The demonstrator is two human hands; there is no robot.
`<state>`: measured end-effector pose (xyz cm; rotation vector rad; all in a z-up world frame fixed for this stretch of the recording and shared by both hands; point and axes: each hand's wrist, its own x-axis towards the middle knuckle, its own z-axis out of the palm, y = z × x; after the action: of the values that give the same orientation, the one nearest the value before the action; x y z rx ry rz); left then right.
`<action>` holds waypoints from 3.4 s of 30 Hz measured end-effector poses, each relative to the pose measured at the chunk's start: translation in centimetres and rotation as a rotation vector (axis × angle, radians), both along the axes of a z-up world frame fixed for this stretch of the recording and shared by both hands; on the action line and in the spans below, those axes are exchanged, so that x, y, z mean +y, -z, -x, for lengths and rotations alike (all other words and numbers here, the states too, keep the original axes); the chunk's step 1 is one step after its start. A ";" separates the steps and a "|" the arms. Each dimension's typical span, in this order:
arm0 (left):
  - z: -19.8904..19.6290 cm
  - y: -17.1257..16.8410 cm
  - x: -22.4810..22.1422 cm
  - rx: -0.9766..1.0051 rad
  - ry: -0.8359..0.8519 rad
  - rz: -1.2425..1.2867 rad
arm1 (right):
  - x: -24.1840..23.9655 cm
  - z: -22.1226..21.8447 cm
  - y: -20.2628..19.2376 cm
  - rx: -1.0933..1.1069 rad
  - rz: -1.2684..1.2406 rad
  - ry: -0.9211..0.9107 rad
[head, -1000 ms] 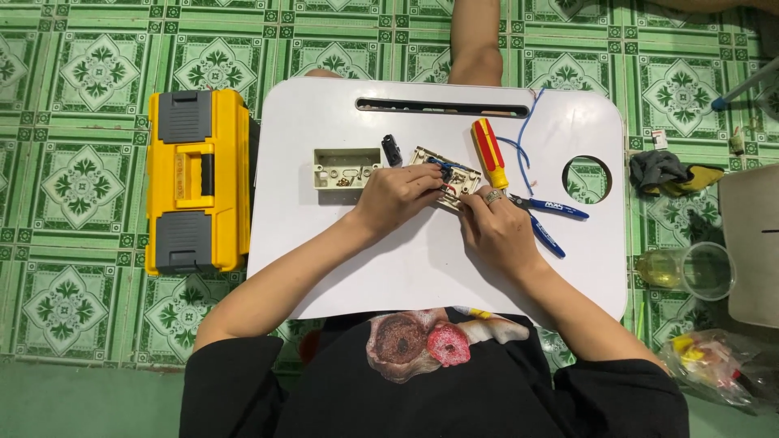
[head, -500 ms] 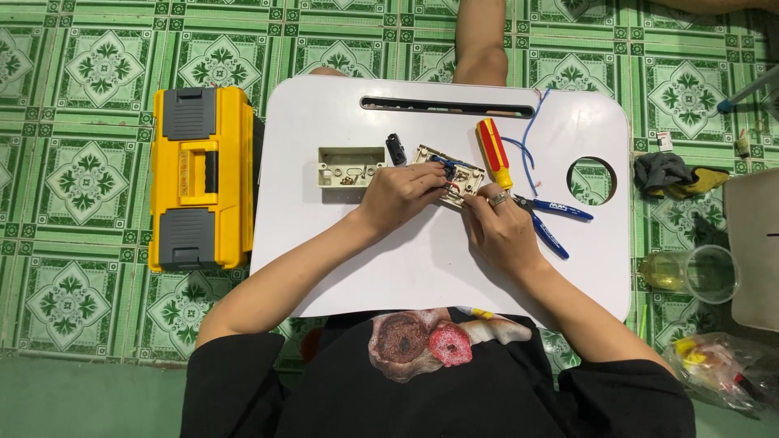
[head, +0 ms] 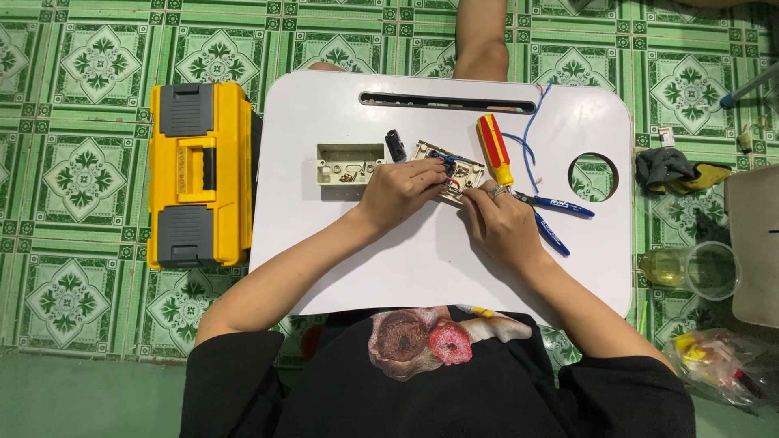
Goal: Assembling and wiring electrical switches into a plastic housing using a screwdriver and pliers.
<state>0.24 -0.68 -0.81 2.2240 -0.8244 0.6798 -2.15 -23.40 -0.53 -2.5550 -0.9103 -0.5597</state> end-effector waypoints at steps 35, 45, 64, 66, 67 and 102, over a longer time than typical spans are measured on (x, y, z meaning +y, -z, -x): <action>-0.1 -1.2 0.6 0.077 0.024 -0.022 | 0.2 -0.6 -1.4 0.068 -0.021 -0.046; -0.1 -1.2 0.5 0.101 0.017 -0.016 | 0.1 -0.5 -1.0 0.027 0.058 -0.024; 0.1 -1.5 0.4 0.084 -0.007 -0.043 | -0.1 -0.5 0.0 0.074 -0.018 -0.005; 0.1 -1.5 0.3 0.102 -0.013 -0.037 | 0.1 -0.4 -0.1 0.062 -0.021 0.003; 0.1 -1.3 0.3 0.102 -0.012 -0.037 | 0.2 -0.3 -0.4 0.061 -0.020 0.003; -0.5 -0.4 0.3 0.058 -0.037 -0.049 | -0.5 -1.5 0.8 0.062 0.086 -0.041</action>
<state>0.72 -0.37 -0.45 2.2969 -0.7809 0.6154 -0.66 -23.90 -1.37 -2.6078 -0.9829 -0.4360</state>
